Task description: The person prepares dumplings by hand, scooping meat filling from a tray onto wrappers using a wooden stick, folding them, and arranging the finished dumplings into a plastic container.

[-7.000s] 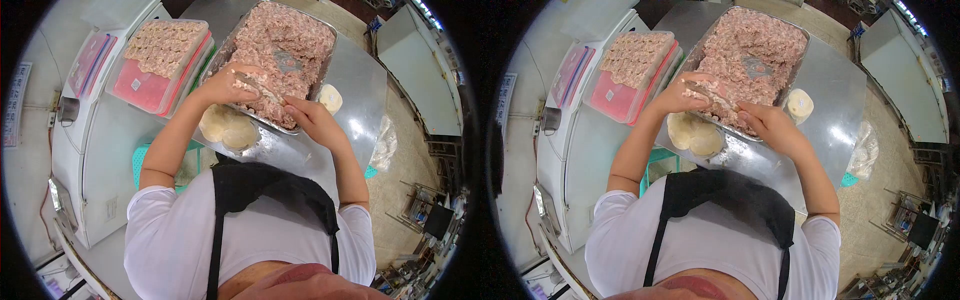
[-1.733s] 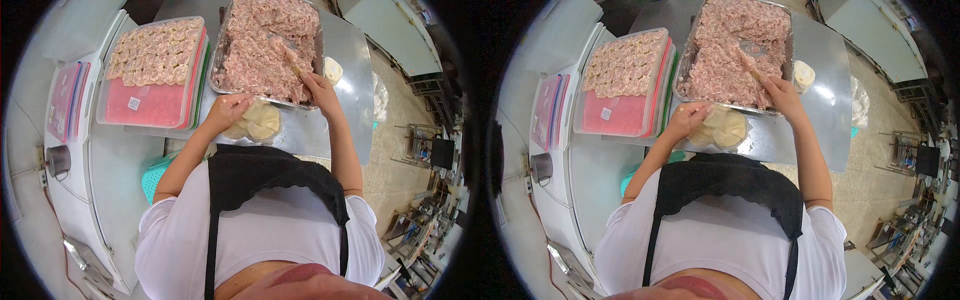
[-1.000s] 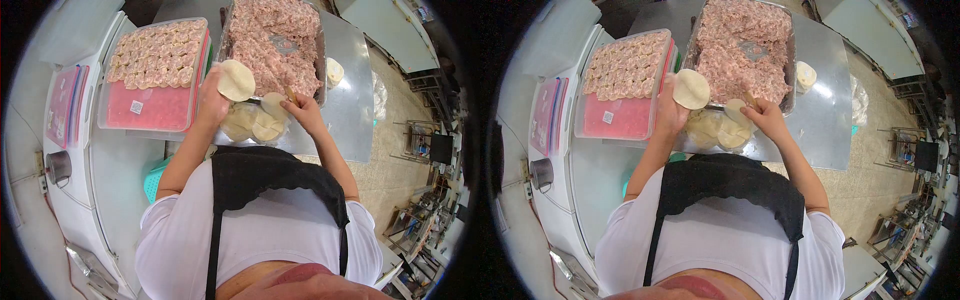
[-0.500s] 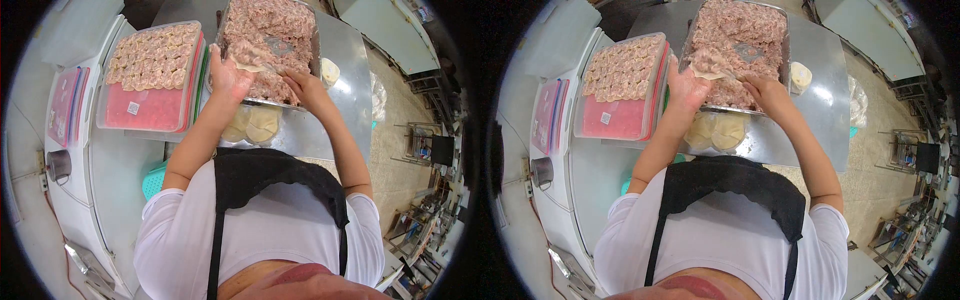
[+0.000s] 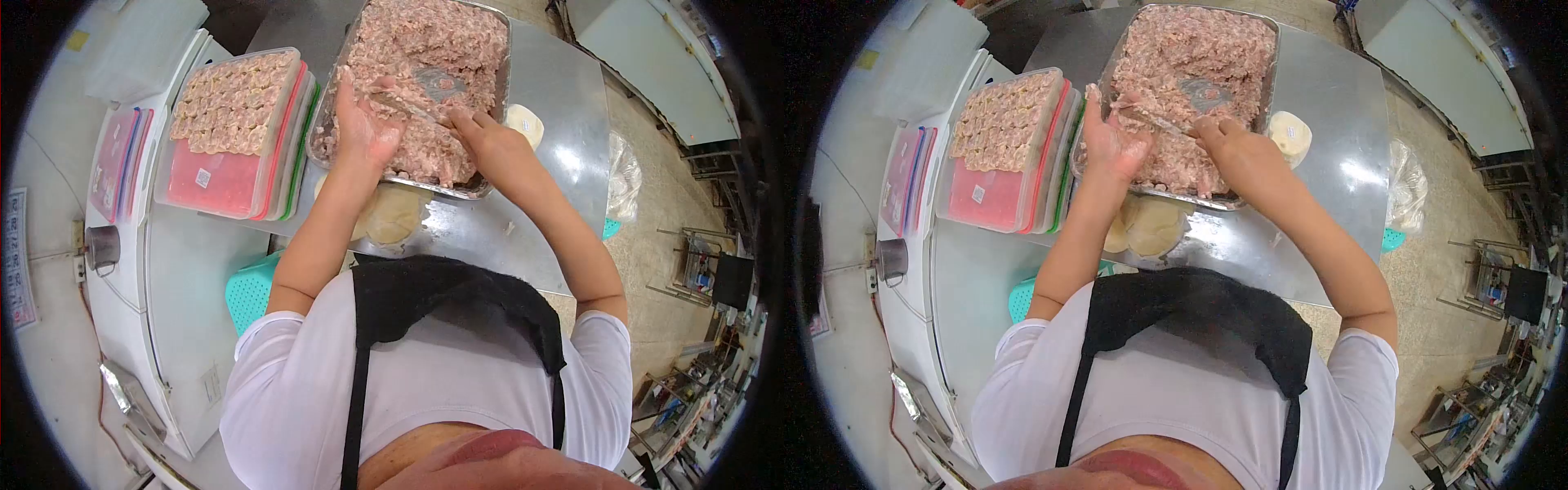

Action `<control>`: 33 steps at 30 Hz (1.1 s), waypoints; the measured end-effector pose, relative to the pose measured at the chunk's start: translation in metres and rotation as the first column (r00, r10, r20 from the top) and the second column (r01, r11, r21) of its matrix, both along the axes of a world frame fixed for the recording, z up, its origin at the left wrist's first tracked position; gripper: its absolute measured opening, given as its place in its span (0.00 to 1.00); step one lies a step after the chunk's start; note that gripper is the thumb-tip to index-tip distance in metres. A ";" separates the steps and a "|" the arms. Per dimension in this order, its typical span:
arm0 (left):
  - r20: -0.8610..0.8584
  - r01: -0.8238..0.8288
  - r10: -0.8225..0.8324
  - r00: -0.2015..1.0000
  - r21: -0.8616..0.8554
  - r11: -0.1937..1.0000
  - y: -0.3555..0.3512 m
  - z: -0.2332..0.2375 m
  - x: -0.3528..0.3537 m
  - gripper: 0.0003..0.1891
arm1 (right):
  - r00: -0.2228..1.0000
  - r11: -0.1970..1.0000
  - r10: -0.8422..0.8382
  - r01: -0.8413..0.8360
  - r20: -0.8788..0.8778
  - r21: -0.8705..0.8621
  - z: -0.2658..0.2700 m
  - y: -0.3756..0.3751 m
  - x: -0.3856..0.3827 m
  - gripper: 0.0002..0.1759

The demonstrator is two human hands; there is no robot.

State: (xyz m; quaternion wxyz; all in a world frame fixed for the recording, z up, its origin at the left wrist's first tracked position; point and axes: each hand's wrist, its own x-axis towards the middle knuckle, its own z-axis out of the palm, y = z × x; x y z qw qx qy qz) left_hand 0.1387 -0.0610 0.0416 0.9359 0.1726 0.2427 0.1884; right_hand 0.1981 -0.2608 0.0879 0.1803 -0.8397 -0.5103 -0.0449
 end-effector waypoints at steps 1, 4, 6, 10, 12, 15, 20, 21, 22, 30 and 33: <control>-0.005 -0.008 0.008 1.000 0.002 1.000 0.011 -0.019 0.002 0.35 | 1.000 1.000 0.013 -0.013 -0.022 0.011 -0.009 -0.001 0.011 0.13; 0.553 0.441 -0.256 0.793 -0.232 0.867 0.035 -0.042 0.002 0.30 | 0.978 0.980 0.091 -0.054 -0.190 0.192 -0.004 -0.012 0.035 0.15; 0.117 0.204 -0.295 0.948 0.487 0.849 0.001 0.009 -0.005 0.24 | 0.915 0.969 0.048 0.054 -0.399 0.240 -0.001 -0.023 0.048 0.19; -0.138 0.243 -0.278 0.950 0.888 0.390 0.001 0.028 -0.008 0.27 | 0.740 0.991 0.088 0.002 -0.666 0.134 0.010 -0.035 0.047 0.20; -0.074 0.016 -0.196 0.978 0.959 -0.284 0.001 0.037 -0.003 0.29 | 0.660 0.993 0.112 -0.054 -0.742 0.102 0.021 -0.040 0.043 0.20; -0.371 0.264 -0.456 0.809 0.922 -0.282 0.013 0.040 -0.001 0.27 | 0.721 0.977 0.199 -0.091 -0.663 0.194 0.005 -0.039 0.038 0.18; -0.498 0.322 -0.361 0.788 0.834 -0.448 0.017 0.031 -0.006 0.25 | 0.772 0.950 0.308 -0.217 -0.555 0.226 -0.048 -0.028 0.069 0.17; -0.494 0.325 -0.268 0.827 0.810 -0.489 0.018 0.022 -0.009 0.25 | 0.772 0.958 0.288 -0.225 -0.566 0.180 -0.053 -0.028 0.075 0.17; -0.494 0.327 -0.264 0.829 0.809 -0.487 0.020 0.006 -0.011 0.25 | 0.771 0.957 0.291 -0.229 -0.566 0.180 -0.049 -0.027 0.073 0.17; -0.638 0.650 0.158 0.753 0.687 -0.325 0.028 -0.034 -0.018 0.29 | 0.994 0.994 0.067 -0.074 -0.092 -0.077 -0.072 -0.024 0.074 0.14; -0.491 0.489 0.052 0.870 0.843 -0.222 0.017 0.004 -0.039 0.28 | 0.989 0.925 -0.068 0.013 -0.132 -0.380 -0.042 -0.039 0.085 0.17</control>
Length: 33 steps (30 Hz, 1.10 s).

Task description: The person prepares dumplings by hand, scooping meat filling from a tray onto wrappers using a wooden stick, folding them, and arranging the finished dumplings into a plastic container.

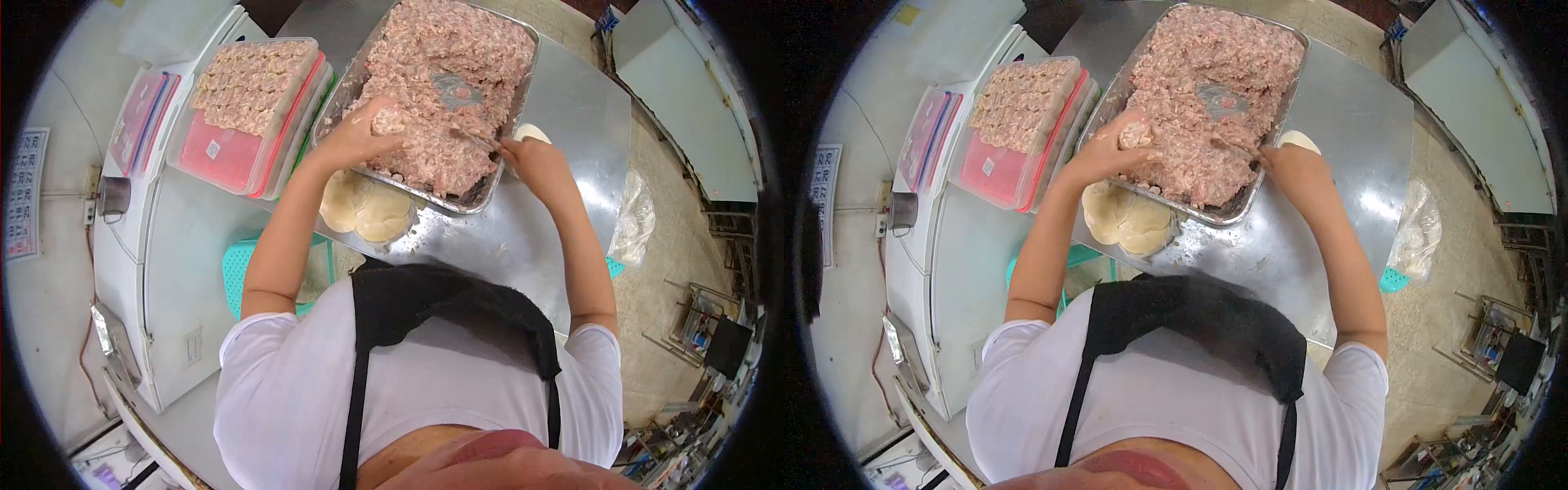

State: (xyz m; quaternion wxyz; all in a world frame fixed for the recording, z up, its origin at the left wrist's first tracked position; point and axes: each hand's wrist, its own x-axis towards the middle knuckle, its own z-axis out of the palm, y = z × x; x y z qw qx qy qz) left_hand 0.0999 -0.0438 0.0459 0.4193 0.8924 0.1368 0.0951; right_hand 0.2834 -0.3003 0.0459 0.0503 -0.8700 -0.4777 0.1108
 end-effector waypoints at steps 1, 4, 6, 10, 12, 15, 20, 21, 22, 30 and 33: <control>0.004 0.000 0.000 1.000 -0.003 1.000 -0.001 0.009 0.000 0.28 | 0.998 0.995 -0.033 0.037 -0.046 0.093 0.008 -0.005 -0.001 0.18; 0.159 0.092 -0.077 0.984 -0.093 0.991 -0.006 0.030 -0.003 0.26 | 0.973 0.944 -0.096 0.155 -0.207 0.290 0.046 -0.013 -0.022 0.17; 0.214 0.245 -0.253 0.943 0.063 0.967 -0.009 0.040 -0.003 0.26 | 0.825 0.883 0.106 0.178 -0.554 0.434 0.054 -0.013 -0.035 0.18; 0.067 0.458 -0.464 0.884 0.085 0.885 -0.002 0.033 0.000 0.25 | 0.854 0.877 0.257 -0.009 -0.452 0.480 0.038 0.008 -0.057 0.16; 0.103 0.327 -0.353 0.930 0.207 0.922 0.000 0.025 -0.005 0.22 | 0.915 0.872 0.248 -0.067 -0.319 0.485 0.059 0.007 -0.057 0.15; 0.144 0.151 -0.138 0.980 -0.083 0.985 0.006 0.014 -0.014 0.20 | 1.000 0.876 0.027 -0.022 -0.004 0.482 0.083 0.010 -0.091 0.14; 0.156 0.332 -0.338 0.928 0.063 0.941 0.029 0.025 -0.029 0.24 | 0.990 0.892 0.087 -0.125 0.108 0.435 0.091 0.027 -0.103 0.14; 0.226 0.288 -0.298 0.927 0.076 0.955 0.036 0.022 -0.035 0.23 | 0.998 0.879 0.070 -0.063 0.003 0.472 0.102 0.029 -0.108 0.15; 0.293 0.247 -0.261 0.920 0.084 0.965 0.036 0.036 -0.045 0.22 | 0.993 0.866 0.054 0.006 -0.105 0.501 0.108 0.032 -0.117 0.16; 0.259 0.146 -0.130 0.957 -0.044 0.988 0.126 0.056 -0.124 0.17 | 0.949 0.880 0.004 0.147 -0.316 0.452 0.083 0.114 -0.194 0.18; 0.209 0.079 -0.086 0.974 0.041 0.996 0.193 0.044 -0.157 0.22 | 0.917 0.835 -0.037 0.247 -0.397 0.492 0.066 0.120 -0.208 0.18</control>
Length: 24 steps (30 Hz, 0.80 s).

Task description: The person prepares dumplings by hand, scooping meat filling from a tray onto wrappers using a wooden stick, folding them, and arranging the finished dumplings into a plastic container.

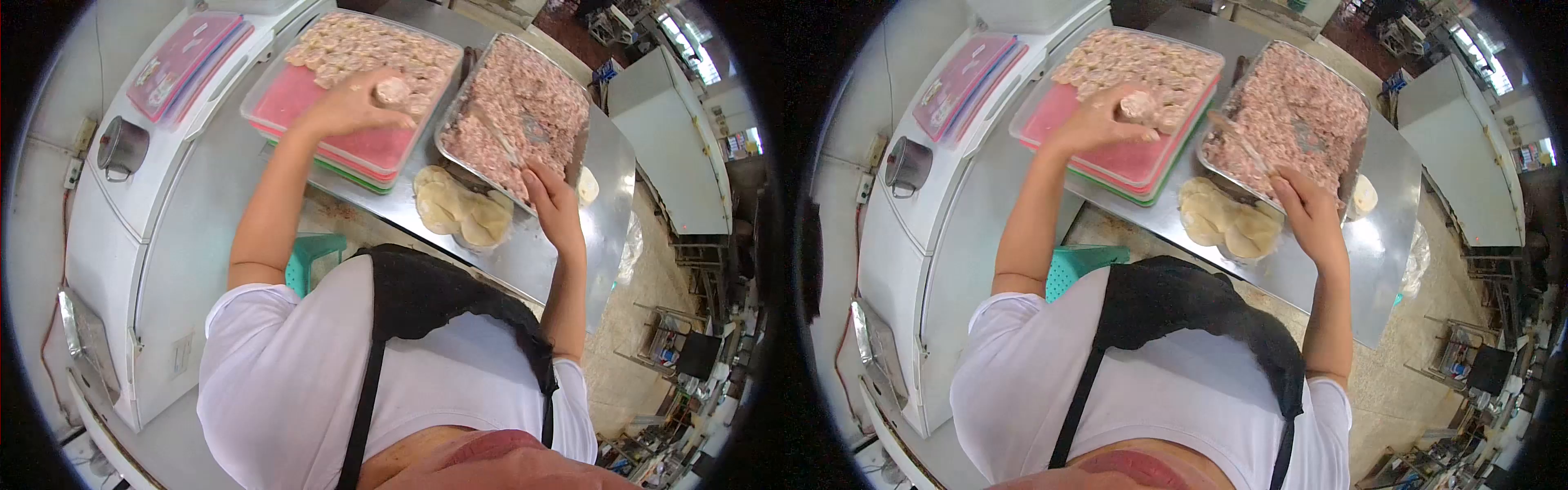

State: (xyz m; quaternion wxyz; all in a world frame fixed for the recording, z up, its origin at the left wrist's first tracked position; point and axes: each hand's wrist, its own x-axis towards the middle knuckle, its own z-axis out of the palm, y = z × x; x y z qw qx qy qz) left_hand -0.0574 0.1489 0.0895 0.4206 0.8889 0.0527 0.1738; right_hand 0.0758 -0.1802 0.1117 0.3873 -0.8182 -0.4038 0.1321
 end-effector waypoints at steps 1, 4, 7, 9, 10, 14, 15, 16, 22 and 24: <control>-0.045 -0.107 0.107 0.993 0.001 0.994 0.021 -0.004 -0.011 0.23 | 0.995 0.998 -0.060 0.062 -0.080 0.021 -0.010 -0.001 -0.002 0.18; -0.018 -0.265 0.286 0.958 0.323 0.908 0.084 -0.023 -0.042 0.28 | 0.974 0.989 -0.138 0.145 -0.179 0.029 -0.029 -0.011 -0.011 0.17; 0.078 -0.390 0.405 0.911 0.488 0.781 0.117 -0.037 -0.055 0.32 | 0.905 0.962 -0.241 0.271 -0.351 0.036 -0.034 -0.020 -0.027 0.17; 0.067 -0.388 0.407 0.911 0.472 0.792 0.132 -0.043 -0.053 0.37 | 0.852 0.942 -0.274 0.331 -0.446 0.053 -0.037 -0.025 -0.036 0.17; 0.002 -0.414 0.447 0.894 0.384 0.825 0.126 -0.036 -0.051 0.37 | 0.851 0.931 -0.306 0.361 -0.426 0.052 -0.041 -0.028 -0.040 0.17; 0.035 -0.443 0.450 0.892 0.253 0.860 0.112 -0.038 -0.041 0.38 | 0.846 0.908 -0.367 0.416 -0.388 0.048 -0.043 -0.034 -0.045 0.18; 0.037 -0.444 0.450 0.892 0.253 0.860 0.113 -0.041 -0.037 0.38 | 0.846 0.908 -0.366 0.416 -0.387 0.049 -0.043 -0.034 -0.043 0.18; 0.011 -0.472 0.489 0.872 0.283 0.835 0.116 -0.043 -0.032 0.39 | 0.844 0.907 -0.372 0.419 -0.387 0.043 -0.042 -0.036 -0.041 0.18; -0.086 -0.379 0.427 0.900 0.329 0.865 0.138 -0.049 -0.012 0.44 | 0.871 0.925 -0.357 0.380 -0.339 0.002 -0.035 -0.037 -0.009 0.18; -0.089 -0.289 0.327 0.941 0.293 0.912 0.144 -0.049 -0.011 0.45 | 0.914 0.944 -0.329 0.325 -0.235 -0.060 -0.036 -0.039 0.015 0.19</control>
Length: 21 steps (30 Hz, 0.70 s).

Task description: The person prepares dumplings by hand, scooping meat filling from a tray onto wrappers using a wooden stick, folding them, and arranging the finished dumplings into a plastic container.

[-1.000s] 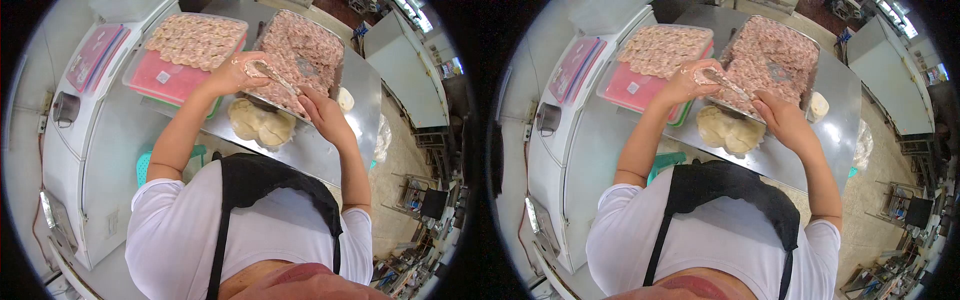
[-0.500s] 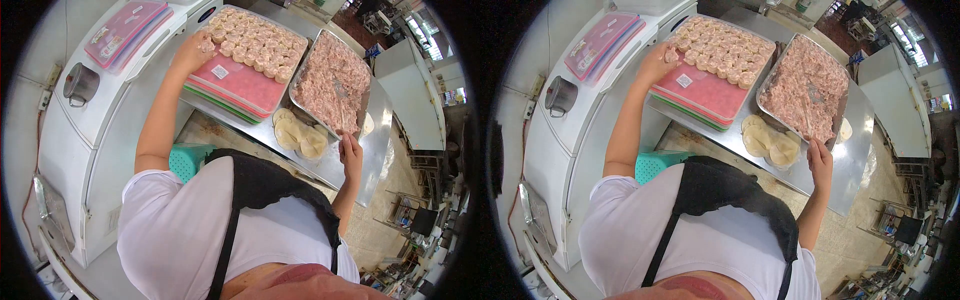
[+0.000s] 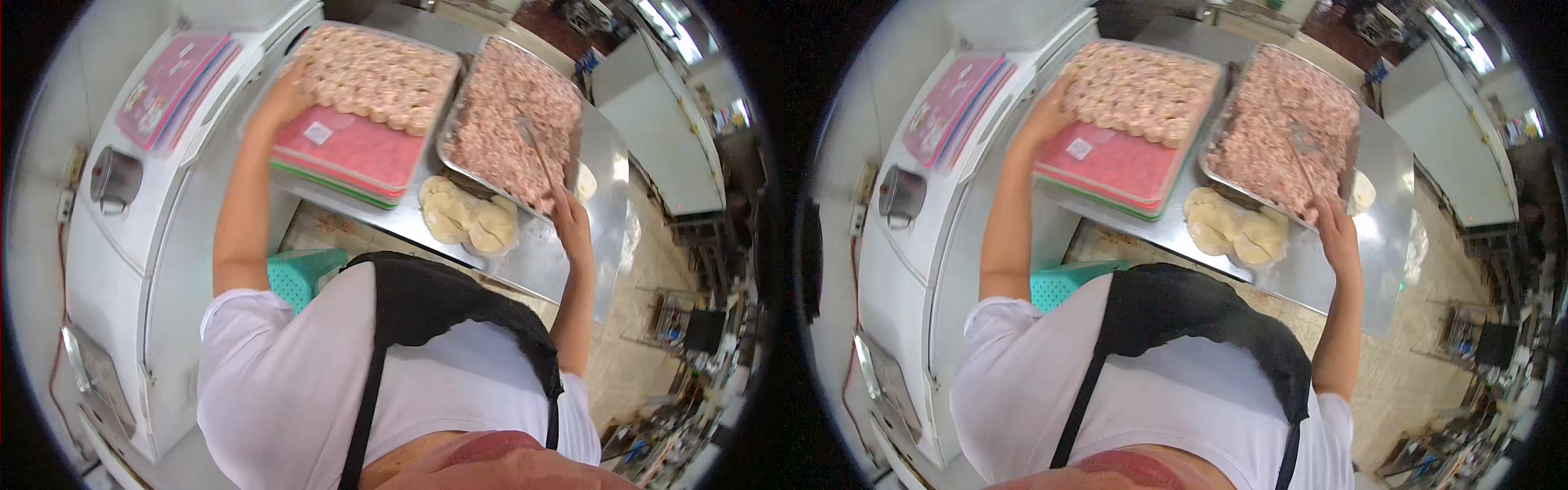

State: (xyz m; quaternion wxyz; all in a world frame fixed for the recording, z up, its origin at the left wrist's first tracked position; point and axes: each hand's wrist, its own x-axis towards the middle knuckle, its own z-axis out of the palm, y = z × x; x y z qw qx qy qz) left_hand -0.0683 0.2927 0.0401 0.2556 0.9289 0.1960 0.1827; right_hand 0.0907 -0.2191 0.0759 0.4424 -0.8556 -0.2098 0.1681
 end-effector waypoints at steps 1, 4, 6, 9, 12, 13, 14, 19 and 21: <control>-0.013 0.040 -0.041 0.999 -0.030 0.999 -0.004 0.004 -0.005 0.46 | 0.994 0.998 0.049 -0.045 0.093 -0.048 -0.003 -0.001 0.016 0.20; -0.046 0.036 -0.028 0.999 0.185 0.982 -0.022 0.013 -0.014 0.41 | 0.884 0.927 0.242 -0.089 0.401 -0.364 -0.013 -0.014 0.084 0.22; -0.012 0.006 -0.003 1.000 0.251 0.968 -0.058 0.029 -0.014 0.37 | 0.759 0.790 0.389 0.016 0.522 -0.613 -0.019 -0.026 0.135 0.21; 0.141 0.014 -0.028 0.990 0.098 0.995 -0.177 0.071 -0.003 0.27 | 0.666 0.669 0.489 0.128 0.563 -0.732 -0.017 -0.045 0.201 0.20; 0.159 0.330 -0.322 0.933 -0.023 0.944 -0.269 0.053 0.021 0.18 | 0.536 0.670 0.550 0.174 0.640 -0.722 -0.021 -0.051 0.254 0.15; 0.170 0.451 -0.438 0.883 -0.052 0.891 -0.295 0.041 0.032 0.15 | 0.445 0.689 0.575 0.189 0.686 -0.700 -0.025 -0.052 0.263 0.10; 0.159 0.510 -0.495 0.854 -0.072 0.857 -0.314 0.024 0.042 0.16 | 0.454 0.692 0.571 0.182 0.684 -0.698 -0.030 -0.048 0.263 0.10; 0.018 0.528 -0.535 0.845 -0.193 0.827 -0.374 -0.039 0.065 0.15 | 0.471 0.702 0.622 0.020 0.626 -0.712 -0.068 -0.016 0.223 0.06; -0.063 0.489 -0.505 0.861 -0.171 0.855 -0.389 -0.046 0.069 0.16 | 0.527 0.741 0.596 -0.068 0.606 -0.668 -0.074 -0.017 0.194 0.06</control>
